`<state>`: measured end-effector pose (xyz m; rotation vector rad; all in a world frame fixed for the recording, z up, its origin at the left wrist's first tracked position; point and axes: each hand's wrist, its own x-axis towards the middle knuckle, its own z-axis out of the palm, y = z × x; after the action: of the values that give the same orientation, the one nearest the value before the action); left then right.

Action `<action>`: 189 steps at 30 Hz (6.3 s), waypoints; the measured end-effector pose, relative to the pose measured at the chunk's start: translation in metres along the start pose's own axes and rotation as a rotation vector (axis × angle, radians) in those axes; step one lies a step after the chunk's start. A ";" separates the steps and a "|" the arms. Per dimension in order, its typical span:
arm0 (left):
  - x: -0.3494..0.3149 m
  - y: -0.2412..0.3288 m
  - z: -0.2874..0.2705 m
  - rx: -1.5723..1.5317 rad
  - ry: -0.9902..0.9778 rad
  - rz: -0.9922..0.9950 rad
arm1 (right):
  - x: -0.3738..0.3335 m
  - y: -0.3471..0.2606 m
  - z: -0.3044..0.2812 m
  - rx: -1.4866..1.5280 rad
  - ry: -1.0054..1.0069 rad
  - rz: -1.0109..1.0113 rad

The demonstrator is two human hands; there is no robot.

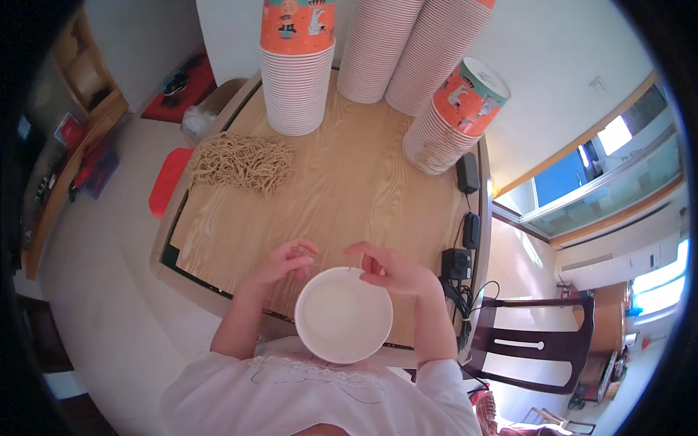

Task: The recorder is placing rubber bands around the rims of paper cups.

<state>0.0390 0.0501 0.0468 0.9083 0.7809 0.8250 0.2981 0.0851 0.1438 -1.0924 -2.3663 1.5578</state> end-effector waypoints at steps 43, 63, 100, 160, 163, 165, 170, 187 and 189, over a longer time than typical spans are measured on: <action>-0.067 0.058 0.042 -0.140 -0.119 0.555 | 0.033 -0.049 -0.010 -0.526 0.209 0.228; -0.059 0.084 0.051 0.949 0.547 0.647 | 0.012 -0.032 0.037 -0.184 0.610 -0.163; -0.035 0.083 0.095 0.635 0.013 0.515 | -0.002 -0.071 0.068 0.217 0.876 -0.198; -0.018 0.062 0.077 0.767 0.551 0.552 | 0.037 -0.020 0.044 -0.017 0.908 -0.096; -0.020 0.058 0.069 0.911 0.593 0.467 | 0.041 -0.008 0.051 0.203 0.767 0.011; -0.020 0.057 0.068 0.953 0.558 0.424 | 0.038 -0.007 0.056 0.210 0.739 -0.011; -0.029 0.060 0.062 1.098 0.571 0.398 | 0.030 -0.012 0.067 0.246 0.675 -0.054; -0.052 0.070 0.053 1.223 0.304 0.294 | -0.002 -0.025 0.085 0.282 0.610 0.022; -0.043 0.063 0.044 0.948 0.141 0.139 | 0.003 -0.020 0.082 0.284 0.646 -0.001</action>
<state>0.0398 0.0213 0.1295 1.7675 1.2784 0.6240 0.2490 0.0202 0.1212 -1.2753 -1.6678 1.2342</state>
